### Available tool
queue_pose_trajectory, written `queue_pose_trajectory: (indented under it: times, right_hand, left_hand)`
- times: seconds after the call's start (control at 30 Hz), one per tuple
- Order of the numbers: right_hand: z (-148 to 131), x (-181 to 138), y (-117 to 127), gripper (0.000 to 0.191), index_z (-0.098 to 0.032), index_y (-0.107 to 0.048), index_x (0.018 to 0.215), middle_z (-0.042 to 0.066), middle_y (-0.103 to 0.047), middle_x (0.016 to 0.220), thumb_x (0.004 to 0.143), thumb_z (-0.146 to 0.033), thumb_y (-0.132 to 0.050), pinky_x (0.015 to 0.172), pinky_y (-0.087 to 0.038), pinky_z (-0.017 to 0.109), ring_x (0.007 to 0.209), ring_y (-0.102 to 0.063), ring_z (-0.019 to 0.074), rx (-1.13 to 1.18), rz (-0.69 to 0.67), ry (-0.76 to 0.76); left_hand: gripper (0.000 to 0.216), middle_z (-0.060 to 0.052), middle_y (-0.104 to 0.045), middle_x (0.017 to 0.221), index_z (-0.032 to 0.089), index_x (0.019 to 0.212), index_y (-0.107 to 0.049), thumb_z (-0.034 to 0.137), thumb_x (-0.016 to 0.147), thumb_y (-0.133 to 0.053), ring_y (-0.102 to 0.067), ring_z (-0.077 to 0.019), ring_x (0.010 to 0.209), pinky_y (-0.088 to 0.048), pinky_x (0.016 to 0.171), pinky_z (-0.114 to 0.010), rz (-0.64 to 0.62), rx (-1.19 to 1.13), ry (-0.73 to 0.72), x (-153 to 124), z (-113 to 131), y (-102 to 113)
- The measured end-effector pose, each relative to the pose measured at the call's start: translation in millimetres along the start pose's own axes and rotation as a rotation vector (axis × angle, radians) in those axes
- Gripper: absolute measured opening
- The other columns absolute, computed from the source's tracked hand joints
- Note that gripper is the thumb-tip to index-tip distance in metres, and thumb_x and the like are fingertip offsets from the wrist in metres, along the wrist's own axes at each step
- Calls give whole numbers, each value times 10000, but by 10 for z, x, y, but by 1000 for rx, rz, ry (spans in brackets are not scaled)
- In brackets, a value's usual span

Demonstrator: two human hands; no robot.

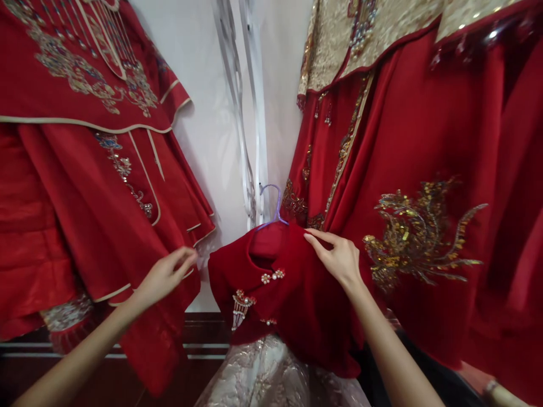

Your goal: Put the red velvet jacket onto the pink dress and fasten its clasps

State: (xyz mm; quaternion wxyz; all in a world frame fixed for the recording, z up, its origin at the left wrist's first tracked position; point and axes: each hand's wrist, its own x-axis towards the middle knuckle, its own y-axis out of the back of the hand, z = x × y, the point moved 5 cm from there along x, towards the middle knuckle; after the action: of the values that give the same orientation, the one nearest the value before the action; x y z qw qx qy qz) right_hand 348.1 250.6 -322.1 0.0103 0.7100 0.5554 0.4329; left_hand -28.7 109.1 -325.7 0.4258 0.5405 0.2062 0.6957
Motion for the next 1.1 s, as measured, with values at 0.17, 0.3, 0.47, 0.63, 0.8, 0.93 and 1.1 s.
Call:
queue_pose_trajectory:
  times: [0.17,0.3,0.47,0.63,0.8,0.93,1.1]
  right_hand:
    - [-14,44,-14,353,-385,-732,1053,-51,-719,1100,803,-597,-601,963,-474,392,1110,-642,258,69,-44,-40]
    - [40,73,-57,361,-396,-726,1063,-63,-711,1116,813,-609,-576,999,-453,415,1156,-615,262,44,-148,-64]
    - [14,144,-101,361,-410,-718,1077,-64,-703,1136,826,-608,-551,992,-458,418,1167,-609,262,30,-233,-48]
    - [-106,191,-118,385,-404,-715,1087,-52,-700,1146,823,-624,-541,981,-467,434,1162,-612,273,67,-220,-31]
    - [-134,95,-139,372,-379,-726,1071,-46,-708,1126,837,-602,-543,970,-485,414,1136,-630,264,125,-229,33]
    - [-124,-44,-120,351,-383,-731,1062,-41,-714,1105,849,-588,-540,950,-504,420,1116,-641,271,107,-238,51]
    - [-137,-137,-123,346,-385,-730,1061,-46,-714,1092,857,-584,-534,915,-532,417,1074,-663,269,101,-258,70]
  left_hand:
    - [393,-50,-662,1112,218,1109,-583,483,970,-329,-598,-216,1048,-429,944,-344,-191,-99,-133,487,177,-467]
    - [421,6,-609,750,193,838,-571,530,954,-347,-578,-165,727,-434,725,-269,-182,-184,-45,438,113,-691]
    - [408,11,-613,752,181,806,-589,535,922,-423,-566,-158,740,-422,722,-245,-130,-250,16,347,77,-567]
    - [411,-5,-637,768,169,782,-617,532,897,-463,-578,-173,769,-440,732,-246,-97,-303,23,414,184,-256]
    - [388,-4,-659,791,171,806,-635,512,895,-475,-587,-171,764,-447,729,-242,-99,-286,56,290,235,-133]
    - [393,4,-641,743,174,755,-610,516,891,-475,-583,-164,730,-452,712,-237,-95,-288,88,88,254,-140]
    - [380,4,-638,745,175,759,-610,503,892,-474,-578,-160,722,-456,703,-234,-100,-284,107,-35,250,-156]
